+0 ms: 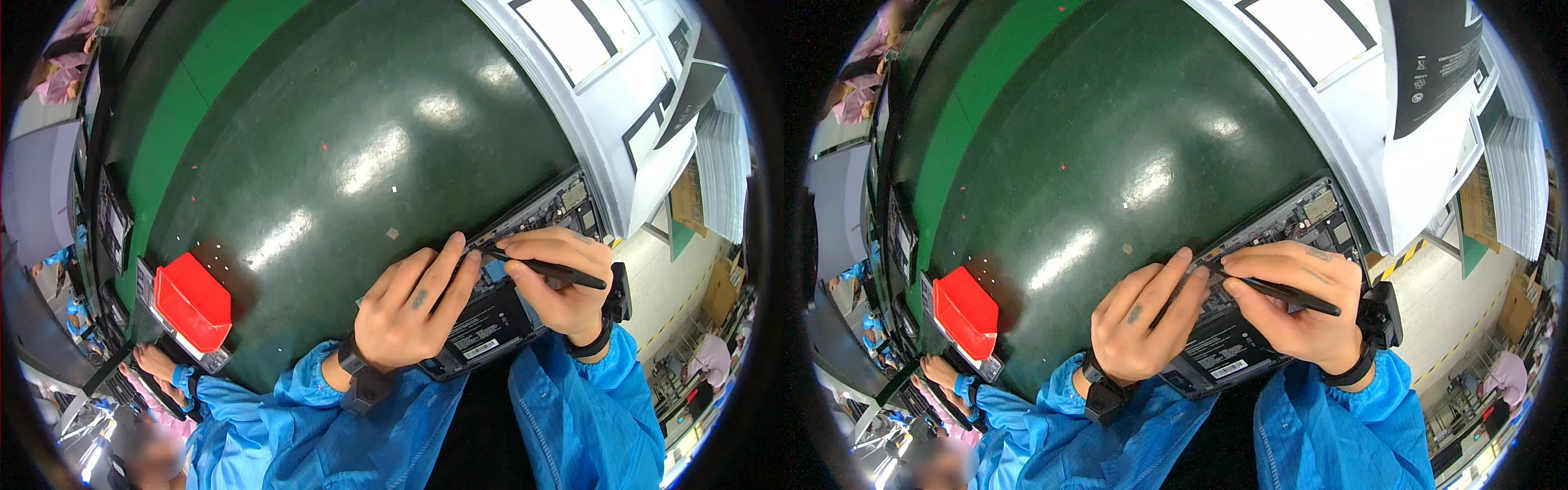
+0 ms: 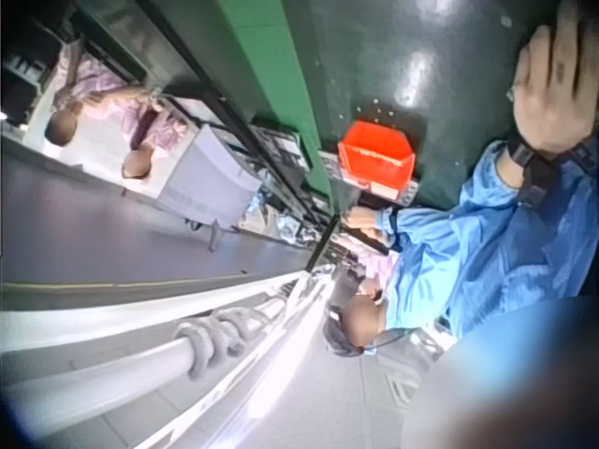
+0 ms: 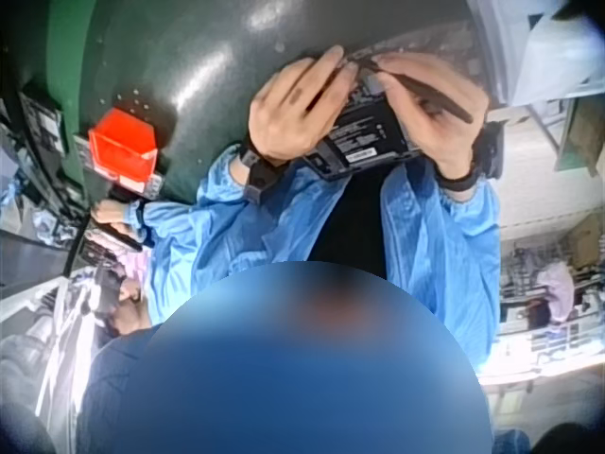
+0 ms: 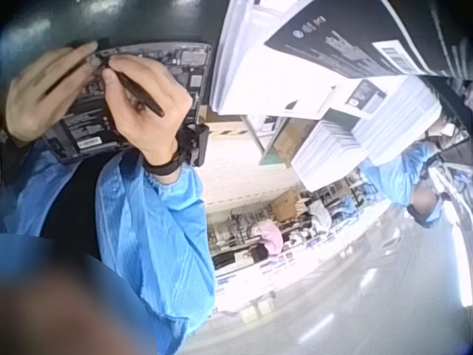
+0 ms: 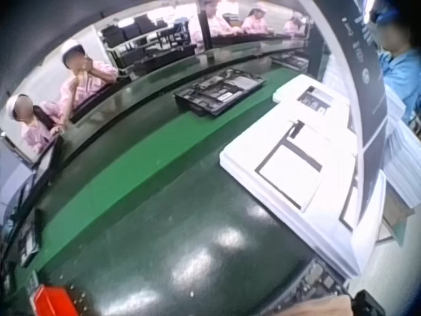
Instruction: The recorder uses a spudger and tweezers to connect internal ribbon cables and components inside a tablet or laptop chassis on an assembly line.
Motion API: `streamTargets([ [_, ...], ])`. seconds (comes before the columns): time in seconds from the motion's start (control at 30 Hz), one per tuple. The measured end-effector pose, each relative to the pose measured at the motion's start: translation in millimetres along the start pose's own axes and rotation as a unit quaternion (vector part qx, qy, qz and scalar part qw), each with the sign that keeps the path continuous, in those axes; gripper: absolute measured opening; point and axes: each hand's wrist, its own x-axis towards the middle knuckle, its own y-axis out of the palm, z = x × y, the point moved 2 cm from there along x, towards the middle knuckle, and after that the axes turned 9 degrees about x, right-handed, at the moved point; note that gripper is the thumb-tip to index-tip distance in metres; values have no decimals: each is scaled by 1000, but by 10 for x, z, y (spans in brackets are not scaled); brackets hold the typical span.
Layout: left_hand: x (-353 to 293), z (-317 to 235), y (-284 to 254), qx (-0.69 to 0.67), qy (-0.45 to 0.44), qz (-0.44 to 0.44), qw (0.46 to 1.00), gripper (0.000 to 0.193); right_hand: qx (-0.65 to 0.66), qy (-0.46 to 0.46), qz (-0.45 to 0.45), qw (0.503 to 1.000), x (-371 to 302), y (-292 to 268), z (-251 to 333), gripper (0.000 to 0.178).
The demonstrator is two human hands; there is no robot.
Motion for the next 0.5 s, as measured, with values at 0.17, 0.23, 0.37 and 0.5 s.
streamTargets([
  [0.17, 6, 13, 8, -6, 0, -3, 1000, 32, -6, 2, -10, 1000, 11, 18, 10, 16],
  [0.23, 19, 11, 8, -6, 1, 0, 1000, 32, -15, -12, -9, 1000, 10, 24, 2, 17],
  [0.37, -3, 13, 26, -8, -6, 4, 1000, 33, -7, 6, -4, 1000, 14, 37, 5, 17],
  [0.5, -3, -13, 4, -8, -6, -2, 1000, 34, 23, -17, -43, 999, -72, -34, -52, 16],
])
